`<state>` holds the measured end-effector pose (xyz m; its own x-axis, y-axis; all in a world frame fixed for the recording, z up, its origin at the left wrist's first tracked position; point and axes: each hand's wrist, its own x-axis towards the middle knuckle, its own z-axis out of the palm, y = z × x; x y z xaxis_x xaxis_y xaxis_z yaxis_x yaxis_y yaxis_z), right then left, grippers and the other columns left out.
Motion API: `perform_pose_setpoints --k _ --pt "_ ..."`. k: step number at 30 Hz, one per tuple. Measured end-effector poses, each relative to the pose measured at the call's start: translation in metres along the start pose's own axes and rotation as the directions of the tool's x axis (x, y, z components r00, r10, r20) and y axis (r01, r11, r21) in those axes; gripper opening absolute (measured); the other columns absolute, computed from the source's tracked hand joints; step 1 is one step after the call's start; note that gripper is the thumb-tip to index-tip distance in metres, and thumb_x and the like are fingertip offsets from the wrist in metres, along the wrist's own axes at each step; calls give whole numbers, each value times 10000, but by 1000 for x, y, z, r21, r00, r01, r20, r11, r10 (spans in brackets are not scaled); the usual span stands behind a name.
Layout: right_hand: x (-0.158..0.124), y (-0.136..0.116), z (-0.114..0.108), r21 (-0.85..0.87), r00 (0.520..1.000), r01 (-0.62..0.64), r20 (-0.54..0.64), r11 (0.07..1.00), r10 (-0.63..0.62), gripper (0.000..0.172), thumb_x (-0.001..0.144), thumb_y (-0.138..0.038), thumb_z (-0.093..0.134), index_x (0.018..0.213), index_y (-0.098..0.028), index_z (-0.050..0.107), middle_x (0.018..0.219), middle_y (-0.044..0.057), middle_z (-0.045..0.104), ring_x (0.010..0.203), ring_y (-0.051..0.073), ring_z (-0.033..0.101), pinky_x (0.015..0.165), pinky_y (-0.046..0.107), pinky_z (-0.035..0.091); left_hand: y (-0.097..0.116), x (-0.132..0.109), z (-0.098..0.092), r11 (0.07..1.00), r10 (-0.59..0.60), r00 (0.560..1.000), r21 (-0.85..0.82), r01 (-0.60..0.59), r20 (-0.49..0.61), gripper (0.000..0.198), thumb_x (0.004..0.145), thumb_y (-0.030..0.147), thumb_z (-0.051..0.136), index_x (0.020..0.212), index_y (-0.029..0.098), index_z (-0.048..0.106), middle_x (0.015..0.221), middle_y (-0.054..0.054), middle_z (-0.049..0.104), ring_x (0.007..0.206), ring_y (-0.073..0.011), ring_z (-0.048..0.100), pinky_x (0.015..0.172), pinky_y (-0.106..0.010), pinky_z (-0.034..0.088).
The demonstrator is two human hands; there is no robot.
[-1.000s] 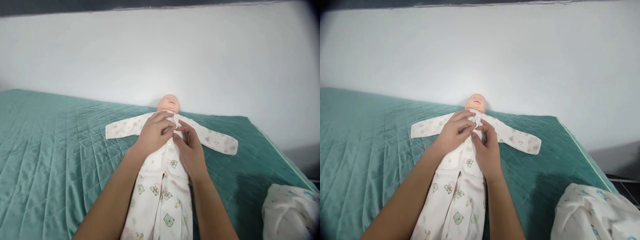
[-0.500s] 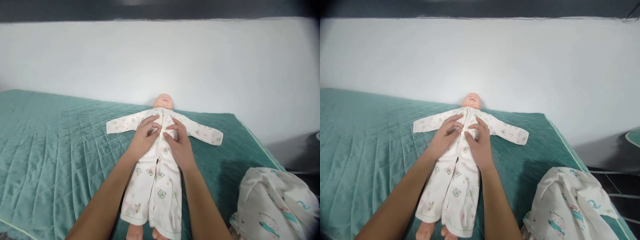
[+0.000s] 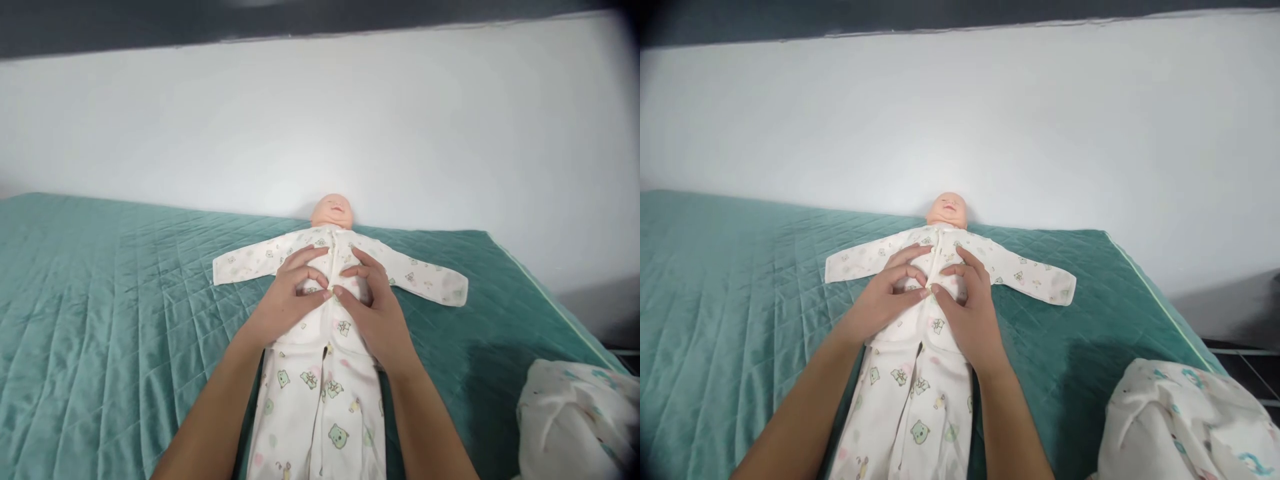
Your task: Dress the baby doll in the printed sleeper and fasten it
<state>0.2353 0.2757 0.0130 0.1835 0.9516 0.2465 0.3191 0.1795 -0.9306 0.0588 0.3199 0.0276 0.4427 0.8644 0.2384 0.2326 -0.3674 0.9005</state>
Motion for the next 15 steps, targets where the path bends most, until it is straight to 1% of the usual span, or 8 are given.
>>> perform_pose_setpoints --k 3,8,11,13,15 --pt "-1 -1 0 -12 1000 12 -1 1000 -12 151 875 -337 691 1015 -310 641 1567 -9 420 1400 281 443 1155 511 356 1 0 2 1000 -11 1000 3 11 -15 54 882 258 659 828 259 654 1555 58 469 1536 -251 259 865 -332 566" --pt "-2 -1 1 -7 999 37 -8 999 -37 135 872 -305 689 1000 -317 646 1548 -27 442 1402 262 442 1146 488 363 5 0 6 999 -20 997 41 23 -68 117 831 140 623 776 242 605 1517 61 513 1509 -237 307 706 -269 541" --pt "-2 -3 2 32 999 15 -39 999 -14 79 878 -298 677 951 -299 645 1525 -27 477 1382 267 462 1120 487 385 6 -1 9 996 5 994 84 4 -109 143 799 97 608 769 236 592 1485 43 545 1475 -235 361 725 -284 545" --pt "-2 -4 2 48 998 -6 -60 999 9 54 887 -299 664 937 -290 647 1513 -22 496 1353 274 486 1102 493 399 6 -1 11 993 28 992 118 -13 -126 154 786 80 601 770 232 587 1476 31 553 1452 -238 395 778 -314 557" --pt "-2 -5 3 42 997 -22 -67 999 25 63 888 -300 664 951 -293 656 1513 -19 498 1319 277 512 1080 497 418 4 -1 12 989 50 990 148 -30 -133 159 778 71 600 772 228 581 1472 17 556 1431 -240 425 866 -362 562"
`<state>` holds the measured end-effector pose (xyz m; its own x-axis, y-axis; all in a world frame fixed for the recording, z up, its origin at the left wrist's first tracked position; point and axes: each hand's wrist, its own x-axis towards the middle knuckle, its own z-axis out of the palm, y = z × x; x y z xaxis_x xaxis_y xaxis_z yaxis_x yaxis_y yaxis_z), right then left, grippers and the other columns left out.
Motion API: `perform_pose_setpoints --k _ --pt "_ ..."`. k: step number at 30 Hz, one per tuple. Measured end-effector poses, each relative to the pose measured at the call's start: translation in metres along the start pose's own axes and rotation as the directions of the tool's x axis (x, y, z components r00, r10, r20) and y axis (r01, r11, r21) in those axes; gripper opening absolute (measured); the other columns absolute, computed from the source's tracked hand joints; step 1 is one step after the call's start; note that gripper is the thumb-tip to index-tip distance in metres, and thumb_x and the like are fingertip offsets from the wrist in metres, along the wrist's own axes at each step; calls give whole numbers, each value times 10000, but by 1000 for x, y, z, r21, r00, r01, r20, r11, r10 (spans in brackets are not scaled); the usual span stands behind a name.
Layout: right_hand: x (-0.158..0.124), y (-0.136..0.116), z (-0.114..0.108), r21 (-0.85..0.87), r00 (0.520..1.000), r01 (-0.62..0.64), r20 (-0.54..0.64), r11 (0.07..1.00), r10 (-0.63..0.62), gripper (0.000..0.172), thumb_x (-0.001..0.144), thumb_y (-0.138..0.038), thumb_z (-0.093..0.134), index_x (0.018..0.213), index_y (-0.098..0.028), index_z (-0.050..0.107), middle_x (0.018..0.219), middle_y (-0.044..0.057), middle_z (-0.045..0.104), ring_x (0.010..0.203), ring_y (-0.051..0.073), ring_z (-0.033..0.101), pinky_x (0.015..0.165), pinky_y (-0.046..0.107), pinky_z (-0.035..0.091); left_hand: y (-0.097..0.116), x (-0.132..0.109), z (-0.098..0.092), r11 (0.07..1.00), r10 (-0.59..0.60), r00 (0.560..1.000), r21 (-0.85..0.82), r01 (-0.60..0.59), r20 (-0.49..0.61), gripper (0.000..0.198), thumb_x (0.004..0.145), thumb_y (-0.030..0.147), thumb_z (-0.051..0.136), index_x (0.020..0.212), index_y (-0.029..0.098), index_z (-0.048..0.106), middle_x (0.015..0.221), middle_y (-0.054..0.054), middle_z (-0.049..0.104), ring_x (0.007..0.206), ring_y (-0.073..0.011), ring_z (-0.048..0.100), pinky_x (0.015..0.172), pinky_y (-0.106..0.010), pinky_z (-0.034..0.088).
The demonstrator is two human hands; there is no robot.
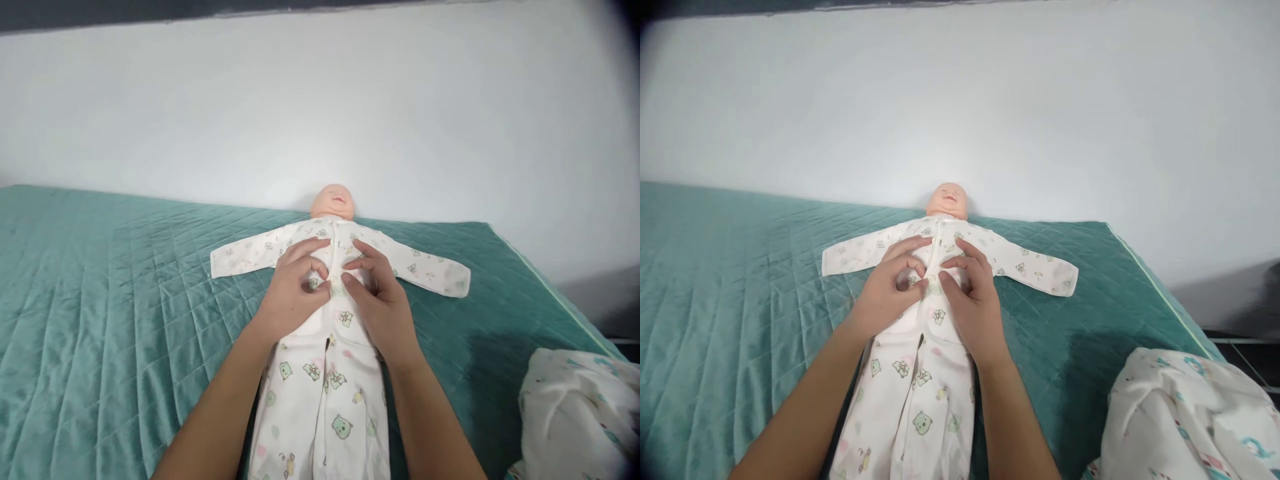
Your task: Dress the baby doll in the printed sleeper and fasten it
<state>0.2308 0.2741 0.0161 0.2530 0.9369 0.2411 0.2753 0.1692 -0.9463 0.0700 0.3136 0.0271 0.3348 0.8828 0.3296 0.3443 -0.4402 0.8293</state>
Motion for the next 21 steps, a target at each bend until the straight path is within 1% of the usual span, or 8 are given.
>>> perform_pose_setpoints --k 2,5,8,12,14,16,18,21 --pt "0 0 0 -15 1000 7 8 1000 -7 89 883 -297 674 971 -302 665 1515 -21 495 1309 275 518 1083 498 419 -2 1 1 1000 19 1000 23 -19 -11 160 776 68 605 775 226 577 1466 4 562 1418 -241 445 993 -428 531" --pt "0 1 0 -33 999 29 25 999 -28 116 876 -294 689 990 -307 672 1516 -20 491 1348 270 489 1131 496 382 -3 1 3 998 40 999 44 -39 -28 160 774 68 615 774 223 576 1452 -11 575 1415 -242 451 1138 -503 425" --pt "1 0 -1 -38 999 33 39 999 -31 128 875 -294 692 1001 -306 673 1527 -18 479 1371 260 474 1164 488 349 -2 2 2 999 23 999 26 -22 -30 153 780 75 620 779 224 586 1452 -11 575 1413 -240 453 1123 -488 439" --pt "0 0 -2 -35 997 42 61 999 -39 138 874 -294 690 1008 -314 666 1532 -26 467 1396 242 455 1173 469 340 0 0 -2 998 -17 1000 -55 18 18 95 833 143 628 800 232 624 1483 -9 549 1437 -254 423 947 -405 544" --pt "-1 0 -2 -37 997 39 64 999 -36 136 876 -303 687 1009 -314 661 1536 -24 461 1412 244 439 1160 468 355 -1 -1 -4 997 3 999 -80 0 40 60 862 196 644 821 238 658 1485 -17 551 1453 -265 404 990 -426 529" --pt "-1 0 -2 -37 997 38 64 999 -36 141 877 -308 680 1016 -312 655 1540 -18 457 1422 250 427 1141 470 375 -4 -2 -5 994 45 998 -98 -40 39 57 891 247 651 878 254 707 1479 -23 558 1456 -267 403 1099 -471 465" --pt "-1 1 -1 -33 997 47 57 998 -45 145 879 -306 673 1022 -310 648 1535 -11 462 1417 253 430 1118 467 397 -7 -1 -5 990 87 996 -113 -83 29 121 922 269 630 951 277 747 1469 -25 567 1448 -255 416 1169 -482 402" --pt "-1 1 0 -9 997 70 46 998 -69 128 909 -317 633 1036 -305 642 1523 1 472 1357 251 484 1050 450 445 -10 -1 -4 988 129 991 -96 -124 40 186 942 249 602 1013 308 764 1443 -17 588 1438 -237 424 1199 -472 370"
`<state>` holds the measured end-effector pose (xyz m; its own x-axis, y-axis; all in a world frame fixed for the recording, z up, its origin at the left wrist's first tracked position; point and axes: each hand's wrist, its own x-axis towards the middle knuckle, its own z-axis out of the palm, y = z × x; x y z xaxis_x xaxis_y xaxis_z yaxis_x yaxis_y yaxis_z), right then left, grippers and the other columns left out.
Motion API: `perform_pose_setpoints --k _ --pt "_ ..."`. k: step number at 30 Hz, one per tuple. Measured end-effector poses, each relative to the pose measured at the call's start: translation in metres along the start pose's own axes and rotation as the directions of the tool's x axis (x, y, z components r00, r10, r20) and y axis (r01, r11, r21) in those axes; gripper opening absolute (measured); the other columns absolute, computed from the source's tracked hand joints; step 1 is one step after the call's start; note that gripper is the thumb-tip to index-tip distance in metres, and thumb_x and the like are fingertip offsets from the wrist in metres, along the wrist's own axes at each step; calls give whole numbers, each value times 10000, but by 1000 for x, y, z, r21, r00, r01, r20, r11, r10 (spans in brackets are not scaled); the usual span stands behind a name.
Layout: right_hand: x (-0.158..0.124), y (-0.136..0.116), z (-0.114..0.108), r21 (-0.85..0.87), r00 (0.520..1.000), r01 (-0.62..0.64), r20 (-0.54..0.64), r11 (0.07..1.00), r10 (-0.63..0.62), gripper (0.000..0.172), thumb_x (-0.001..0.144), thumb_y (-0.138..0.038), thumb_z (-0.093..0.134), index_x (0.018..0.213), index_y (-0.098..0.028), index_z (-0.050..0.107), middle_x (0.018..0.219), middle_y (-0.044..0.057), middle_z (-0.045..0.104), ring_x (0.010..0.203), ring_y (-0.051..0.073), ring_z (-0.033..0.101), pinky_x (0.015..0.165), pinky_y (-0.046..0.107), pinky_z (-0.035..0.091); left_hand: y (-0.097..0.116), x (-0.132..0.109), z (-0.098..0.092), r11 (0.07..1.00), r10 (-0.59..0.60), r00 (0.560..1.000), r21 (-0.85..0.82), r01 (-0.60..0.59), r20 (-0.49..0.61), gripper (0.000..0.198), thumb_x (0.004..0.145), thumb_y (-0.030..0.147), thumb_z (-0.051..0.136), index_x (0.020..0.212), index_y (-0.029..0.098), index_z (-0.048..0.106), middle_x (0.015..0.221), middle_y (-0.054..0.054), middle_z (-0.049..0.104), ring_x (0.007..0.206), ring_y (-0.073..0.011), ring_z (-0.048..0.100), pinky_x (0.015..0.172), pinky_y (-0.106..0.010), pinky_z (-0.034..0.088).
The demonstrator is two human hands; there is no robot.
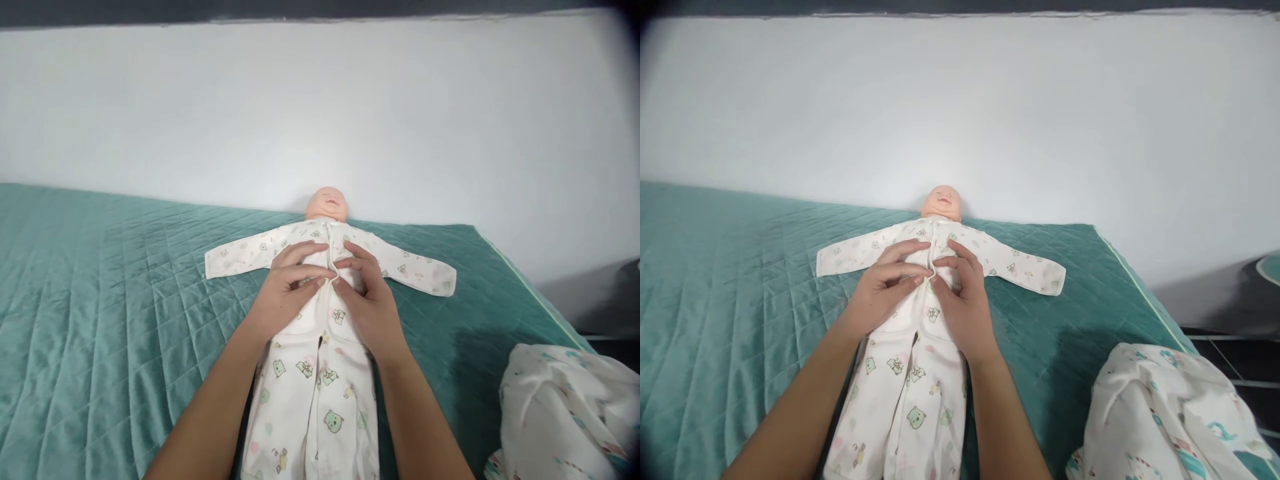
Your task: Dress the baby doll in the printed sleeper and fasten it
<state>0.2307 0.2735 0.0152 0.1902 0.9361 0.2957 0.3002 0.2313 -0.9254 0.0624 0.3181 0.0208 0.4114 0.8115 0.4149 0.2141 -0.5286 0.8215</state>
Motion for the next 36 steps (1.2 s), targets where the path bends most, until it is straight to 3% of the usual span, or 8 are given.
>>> perform_pose_setpoints --k 4,8,13,19,27,30,33,36 --pt "0 -2 -1 28 999 -16 30 999 15 145 939 -393 613 1051 -307 651 1516 4 477 1330 247 502 1026 441 455 3 1 2 998 -19 1000 61 19 -6 136 897 236 661 996 292 734 1419 -18 609 1425 -250 432 1163 -491 404" --pt "-1 -3 0 -36 1000 0 13 999 1 206 854 -380 734 1022 -306 641 1509 -10 481 1403 253 432 1116 457 392 7 2 5 995 -86 996 46 88 -36 65 877 206 646 880 256 688 1417 -8 611 1417 -255 445 911 -379 552" --pt "-2 -2 1 -87 998 59 21 994 -58 187 860 -362 728 1005 -302 627 1492 7 496 1416 255 422 1160 492 356 8 1 4 993 -118 992 8 119 -45 42 871 226 646 842 241 673 1422 -24 603 1411 -265 447 730 -292 546" --pt "-1 -3 -2 -147 989 129 89 981 -117 187 842 -347 752 974 -315 624 1490 -14 497 1450 257 375 1209 528 294 6 0 6 989 -143 987 22 145 -71 92 838 159 630 865 244 655 1471 -11 543 1403 -252 445 749 -282 549" --pt "-1 0 0 -94 994 108 45 990 -104 84 883 -364 714 882 -297 662 1466 -24 531 1453 254 380 1223 523 275 2 1 6 987 -157 984 -39 154 -85 26 853 254 682 837 236 675 1471 -27 542 1411 -269 439 770 -304 554" --pt "-1 -1 1 -18 999 33 5 999 -33 111 868 -377 725 861 -285 663 1462 -16 548 1404 276 449 1183 533 332 1 0 7 984 -165 980 -85 156 -113 68 852 278 706 812 230 677 1449 -30 570 1389 -260 468 892 -353 542" --pt "0 -3 2 76 996 -72 -47 995 75 150 840 -382 739 837 -259 654 1442 16 579 1317 296 535 1096 525 428 1 1 8 975 -186 968 -154 161 -168 97 834 278 735 802 221 664 1381 -38 628 1361 -245 502 1082 -417 445" --pt "2 -3 0 277 970 -108 -179 955 162 189 815 -378 746 811 -235 623 1363 45 643 1269 287 583 1048 485 475 0 3 9 921 -286 915 -344 181 -284 139 820 286 741 805 207 627 1225 -46 700 1211 -206 606 1060 -373 448"
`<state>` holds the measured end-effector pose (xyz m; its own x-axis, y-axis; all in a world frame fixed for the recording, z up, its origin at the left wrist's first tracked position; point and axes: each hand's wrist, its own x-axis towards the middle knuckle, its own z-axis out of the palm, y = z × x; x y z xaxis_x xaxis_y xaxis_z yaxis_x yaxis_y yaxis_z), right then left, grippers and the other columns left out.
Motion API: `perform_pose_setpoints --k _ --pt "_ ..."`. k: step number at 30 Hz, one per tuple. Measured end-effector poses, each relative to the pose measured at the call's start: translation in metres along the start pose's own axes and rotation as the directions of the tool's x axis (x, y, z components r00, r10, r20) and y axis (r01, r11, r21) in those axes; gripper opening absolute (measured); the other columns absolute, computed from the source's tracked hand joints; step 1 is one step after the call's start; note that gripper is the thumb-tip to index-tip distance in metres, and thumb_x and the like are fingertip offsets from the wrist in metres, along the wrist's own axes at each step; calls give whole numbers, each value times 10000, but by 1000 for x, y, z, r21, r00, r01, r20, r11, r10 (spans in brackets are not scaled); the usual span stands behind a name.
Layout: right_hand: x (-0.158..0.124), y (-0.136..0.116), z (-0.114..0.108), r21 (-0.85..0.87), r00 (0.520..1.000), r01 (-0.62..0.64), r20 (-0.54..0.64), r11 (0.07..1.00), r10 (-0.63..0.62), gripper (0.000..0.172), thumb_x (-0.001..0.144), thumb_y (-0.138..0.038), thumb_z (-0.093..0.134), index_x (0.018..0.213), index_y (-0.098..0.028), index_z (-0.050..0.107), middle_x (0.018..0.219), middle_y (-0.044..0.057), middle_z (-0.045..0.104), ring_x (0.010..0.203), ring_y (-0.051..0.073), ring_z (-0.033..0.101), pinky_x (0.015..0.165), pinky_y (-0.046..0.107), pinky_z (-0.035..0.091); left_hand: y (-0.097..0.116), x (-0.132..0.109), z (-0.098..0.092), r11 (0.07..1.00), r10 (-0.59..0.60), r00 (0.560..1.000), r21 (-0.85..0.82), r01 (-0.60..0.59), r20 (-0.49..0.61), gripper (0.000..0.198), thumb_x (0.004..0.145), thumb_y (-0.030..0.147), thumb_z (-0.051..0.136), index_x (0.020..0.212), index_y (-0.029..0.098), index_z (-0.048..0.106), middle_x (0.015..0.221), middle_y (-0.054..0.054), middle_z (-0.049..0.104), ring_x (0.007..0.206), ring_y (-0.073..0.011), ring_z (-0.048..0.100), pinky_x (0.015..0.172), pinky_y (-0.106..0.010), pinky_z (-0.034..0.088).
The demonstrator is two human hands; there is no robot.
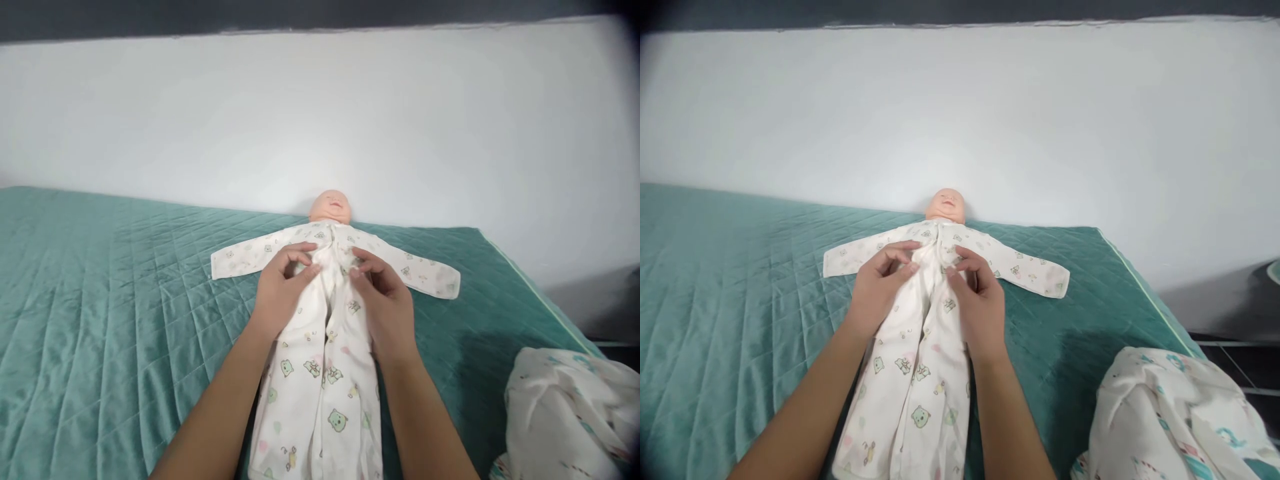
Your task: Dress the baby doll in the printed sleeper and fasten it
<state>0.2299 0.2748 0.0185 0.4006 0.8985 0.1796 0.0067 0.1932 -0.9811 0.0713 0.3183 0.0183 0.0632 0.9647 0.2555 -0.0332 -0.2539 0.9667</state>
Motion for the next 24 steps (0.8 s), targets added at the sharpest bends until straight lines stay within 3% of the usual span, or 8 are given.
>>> perform_pose_setpoints --k 2,4,7,9,14,16,20,24 --pt "4 1 -4 133 985 -50 -157 990 71 222 792 -387 746 809 -228 592 1261 60 691 1198 275 628 986 451 517 -1 2 -1 989 -106 977 -119 85 -184 198 794 321 757 808 201 600 942 -18 707 913 -149 656 854 -287 505" --pt "8 2 -11 178 948 -108 -279 978 155 246 769 -399 738 809 -228 567 1122 66 717 1104 261 660 891 403 554 -3 5 -6 972 -206 903 -183 146 -377 255 766 361 774 810 199 582 710 42 572 657 -90 545 655 -226 452" --pt "13 5 -17 124 907 -180 -364 976 213 249 742 -383 738 836 -229 566 978 49 692 971 233 668 780 343 562 -8 10 -16 944 -321 771 -247 217 -551 245 763 353 748 880 201 594 731 53 527 613 -68 482 600 -208 411" --pt "13 7 -17 46 915 -185 -356 982 189 253 766 -398 729 912 -233 605 991 41 674 942 223 657 782 345 557 -11 13 -22 918 -394 734 -274 286 -554 265 767 347 722 971 214 618 823 34 578 647 -78 517 618 -219 429" --pt "9 8 -9 -242 994 -58 -100 968 35 615 795 -497 755 1346 -310 557 1364 71 583 1245 292 554 1007 461 484 -8 16 -21 893 -398 841 53 446 -366 409 725 497 771 1015 224 684 780 16 574 667 -129 522 644 -263 427" --pt "9 6 -9 -311 998 -35 -54 950 19 624 774 -492 776 1337 -309 579 1383 72 574 1276 300 524 1041 473 449 -7 15 -19 883 -375 876 170 437 -304 410 721 498 777 1012 223 685 725 26 551 669 -144 513 665 -272 419" --pt "12 5 -12 -388 981 -142 -177 910 78 337 795 -498 719 1025 -254 695 1045 47 674 951 240 597 841 388 480 -8 15 -20 893 -283 915 268 361 -288 232 804 426 687 872 207 656 707 24 582 661 -143 509 684 -271 399" --pt "18 7 -21 -397 974 -185 -198 899 113 267 784 -481 693 870 -231 656 763 -11 600 719 173 516 674 307 411 -13 16 -25 897 -226 925 306 320 -305 140 805 344 652 826 210 620 625 51 525 566 -124 444 621 -259 363"
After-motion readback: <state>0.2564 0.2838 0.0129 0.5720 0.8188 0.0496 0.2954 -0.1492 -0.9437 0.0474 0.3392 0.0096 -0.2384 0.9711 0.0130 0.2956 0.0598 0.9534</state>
